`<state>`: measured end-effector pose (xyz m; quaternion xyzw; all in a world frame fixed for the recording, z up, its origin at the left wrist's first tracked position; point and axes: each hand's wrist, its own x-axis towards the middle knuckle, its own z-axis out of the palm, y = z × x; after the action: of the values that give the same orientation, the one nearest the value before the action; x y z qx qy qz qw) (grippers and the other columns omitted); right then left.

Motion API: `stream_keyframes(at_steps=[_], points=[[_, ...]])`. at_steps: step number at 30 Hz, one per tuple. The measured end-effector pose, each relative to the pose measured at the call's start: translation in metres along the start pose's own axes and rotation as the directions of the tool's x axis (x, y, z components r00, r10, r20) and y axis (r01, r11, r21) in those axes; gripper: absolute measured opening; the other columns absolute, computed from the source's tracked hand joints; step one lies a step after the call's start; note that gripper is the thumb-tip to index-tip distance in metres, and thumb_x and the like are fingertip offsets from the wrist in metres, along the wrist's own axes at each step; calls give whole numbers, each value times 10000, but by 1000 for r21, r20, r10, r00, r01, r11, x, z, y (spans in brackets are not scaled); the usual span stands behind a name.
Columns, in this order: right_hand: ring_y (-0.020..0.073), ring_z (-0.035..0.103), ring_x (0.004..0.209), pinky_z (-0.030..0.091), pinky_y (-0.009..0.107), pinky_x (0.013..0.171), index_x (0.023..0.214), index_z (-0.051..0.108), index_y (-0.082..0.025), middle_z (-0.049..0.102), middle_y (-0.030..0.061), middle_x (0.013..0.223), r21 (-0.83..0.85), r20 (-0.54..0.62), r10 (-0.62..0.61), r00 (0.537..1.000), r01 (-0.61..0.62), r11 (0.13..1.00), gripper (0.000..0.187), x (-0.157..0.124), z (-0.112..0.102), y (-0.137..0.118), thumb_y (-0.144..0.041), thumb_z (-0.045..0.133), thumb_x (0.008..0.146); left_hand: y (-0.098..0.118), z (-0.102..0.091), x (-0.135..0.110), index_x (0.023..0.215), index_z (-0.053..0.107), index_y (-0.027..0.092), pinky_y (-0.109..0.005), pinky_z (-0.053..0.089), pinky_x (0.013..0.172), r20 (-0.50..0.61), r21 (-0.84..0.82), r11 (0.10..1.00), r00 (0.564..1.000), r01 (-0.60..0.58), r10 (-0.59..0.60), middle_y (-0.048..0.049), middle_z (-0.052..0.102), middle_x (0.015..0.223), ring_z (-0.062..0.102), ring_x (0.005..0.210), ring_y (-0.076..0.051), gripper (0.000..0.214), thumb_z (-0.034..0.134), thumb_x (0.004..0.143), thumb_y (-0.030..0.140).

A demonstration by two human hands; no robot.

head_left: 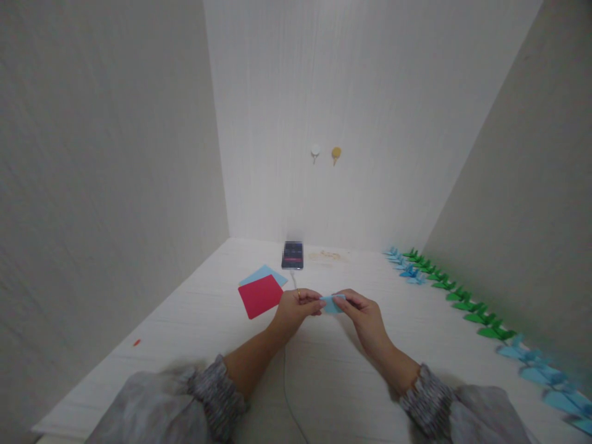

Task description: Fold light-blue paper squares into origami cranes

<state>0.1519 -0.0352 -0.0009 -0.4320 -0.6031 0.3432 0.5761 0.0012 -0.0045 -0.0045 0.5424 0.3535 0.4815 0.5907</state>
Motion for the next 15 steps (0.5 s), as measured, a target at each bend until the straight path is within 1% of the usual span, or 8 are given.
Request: stream_keyframes(at_steps=[5, 10, 15], points=[[155, 508, 686, 393, 264, 640, 705, 614, -169, 581, 28, 699, -25, -14, -6, 1000, 6, 1000, 160, -1, 0, -1, -314, 551, 678, -2, 0, 0, 696, 596, 116, -238, 433, 544, 0, 22, 1000, 1000, -10, 10, -26, 602, 577, 534, 508, -111, 288, 663, 504, 319], [177, 518, 751, 394, 282, 675, 737, 633, -187, 600, 43, 780, -103, -52, -46, 998, 41, 994, 184, -1, 3, -2, -332, 530, 691, -4, 1, -1, 661, 606, 128, -215, 402, 502, -11, 120, 991, 998, -63, 65, -14, 577, 513, 514, 488, -108, 250, 640, 530, 339], [186, 519, 775, 394, 294, 691, 762, 642, -203, 599, 48, 808, -155, -2, -76, 997, 75, 985, 204, -2, 4, -4, -345, 505, 710, -2, 2, -1, 649, 597, 125, -217, 406, 500, -23, 129, 990, 998, -54, 58, -16, 573, 519, 515, 485, -108, 251, 627, 542, 350]])
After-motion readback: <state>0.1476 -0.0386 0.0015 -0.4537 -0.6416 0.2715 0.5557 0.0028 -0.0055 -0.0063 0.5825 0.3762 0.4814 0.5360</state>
